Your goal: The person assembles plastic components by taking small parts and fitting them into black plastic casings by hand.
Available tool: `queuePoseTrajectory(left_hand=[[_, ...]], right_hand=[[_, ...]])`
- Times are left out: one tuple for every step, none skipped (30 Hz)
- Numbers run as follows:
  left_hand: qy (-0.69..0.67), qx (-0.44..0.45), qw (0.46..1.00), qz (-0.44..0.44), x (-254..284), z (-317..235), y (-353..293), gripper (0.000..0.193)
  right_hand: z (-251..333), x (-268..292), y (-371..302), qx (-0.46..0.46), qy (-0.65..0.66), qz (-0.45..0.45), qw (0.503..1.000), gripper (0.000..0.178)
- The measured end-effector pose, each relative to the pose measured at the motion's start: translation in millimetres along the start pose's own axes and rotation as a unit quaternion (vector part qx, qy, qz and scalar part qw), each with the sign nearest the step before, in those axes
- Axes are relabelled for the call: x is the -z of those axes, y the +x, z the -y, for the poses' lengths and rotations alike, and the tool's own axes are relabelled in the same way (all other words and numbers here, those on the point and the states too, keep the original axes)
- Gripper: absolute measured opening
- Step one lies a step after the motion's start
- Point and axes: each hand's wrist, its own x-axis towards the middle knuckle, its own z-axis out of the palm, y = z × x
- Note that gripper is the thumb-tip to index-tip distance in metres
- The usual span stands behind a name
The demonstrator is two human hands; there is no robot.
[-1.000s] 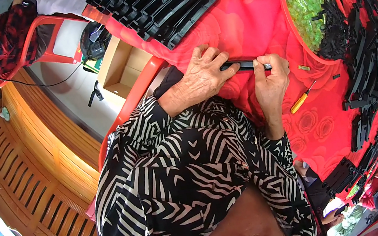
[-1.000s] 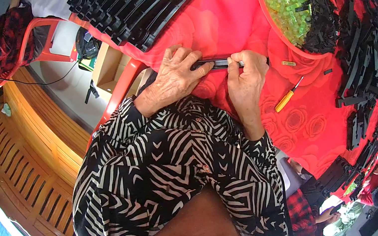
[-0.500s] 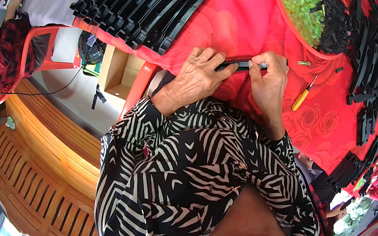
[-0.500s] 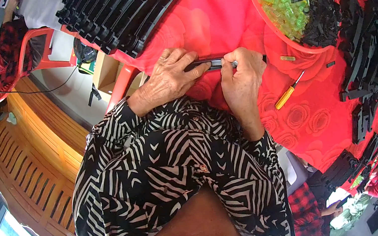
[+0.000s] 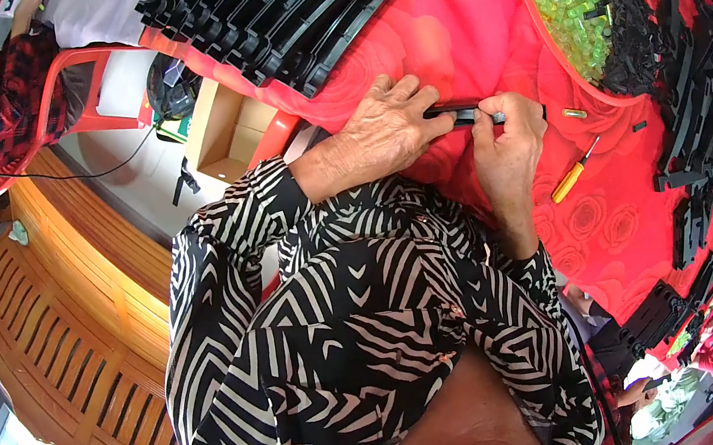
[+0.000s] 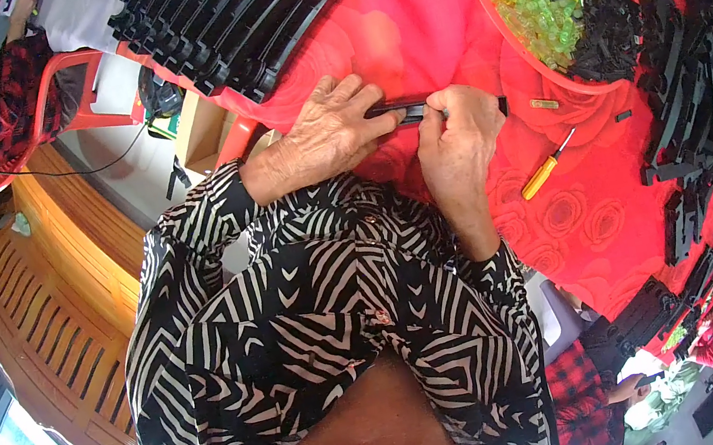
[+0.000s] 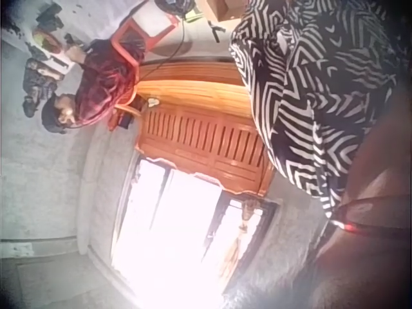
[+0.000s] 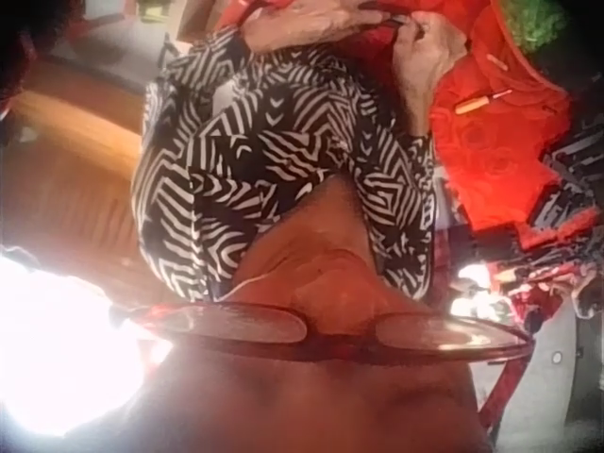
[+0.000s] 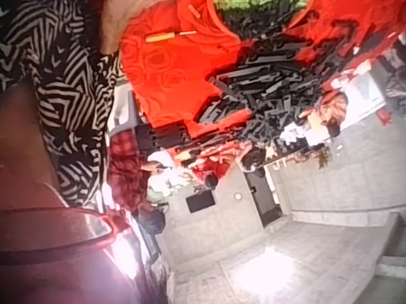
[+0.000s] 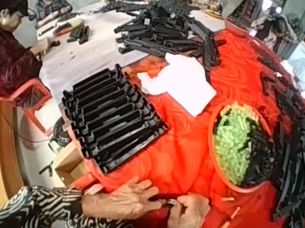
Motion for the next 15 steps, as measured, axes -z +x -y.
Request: queuePoseTrajectory(left_hand=[[-0.003, -0.005, 1.0, -0.002, -3, -2, 0, 0.028], [0.005, 0.005, 1.0, -0.016, -5, -4, 0, 0.03], [0.015, 0.023, 0.999, -0.028, -7, -5, -4, 0.031], [0.014, 0.024, 0.999, -0.028, -9, -4, -7, 0.031], [-0.003, 0.03, 0.999, -0.045, -11, -3, -9, 0.033], [-0.02, 0.035, 0.997, -0.062, -13, -1, -12, 0.035], [-0.02, 0.037, 0.997, -0.062, -15, 0, -15, 0.035], [-0.036, 0.036, 0.996, -0.073, -15, 3, -14, 0.034], [-0.049, 0.032, 0.995, -0.081, -14, 3, -12, 0.034], [-0.049, 0.029, 0.995, -0.082, -14, 5, -11, 0.034], [-0.069, 0.022, 0.994, -0.082, -13, 6, -9, 0.033], [-0.088, 0.016, 0.993, -0.083, -13, 7, -8, 0.033], [-0.087, 0.015, 0.993, -0.084, -12, 8, -7, 0.033], [-0.086, 0.007, 0.993, -0.081, -11, 9, -6, 0.032], [-0.085, 0.001, 0.993, -0.078, -10, 10, -7, 0.031]], right_hand=[[4, 0, 1, 0.023, -0.024, -0.017, 0.999, 0.015], [6, 2, 3, 0.047, -0.048, -0.034, 0.997, 0.015], [6, 0, 2, 0.047, -0.047, -0.033, 0.997, 0.015], [7, -2, 2, 0.046, -0.05, -0.026, 0.997, 0.015], [7, -3, 2, 0.045, -0.052, -0.02, 0.997, 0.015], [8, -3, 2, 0.045, -0.052, -0.019, 0.997, 0.015], [9, -3, 2, 0.032, -0.052, -0.001, 0.998, 0.014], [11, -2, 5, 0.019, -0.057, 0.017, 0.998, 0.014], [10, 1, 7, 0.019, -0.06, 0.014, 0.998, 0.014], [8, 5, 9, 0.016, -0.037, 0.026, 0.999, 0.013], [6, 7, 11, 0.013, -0.014, 0.039, 0.999, 0.013], [5, 9, 11, 0.014, -0.015, 0.037, 0.999, 0.013], [3, 9, 11, 0.0, 0.0, 0.038, 0.999, 0.012], [1, 10, 10, -0.014, 0.014, 0.039, 0.999, 0.012], [-1, 10, 10, -0.013, 0.014, 0.04, 0.999, 0.012]])
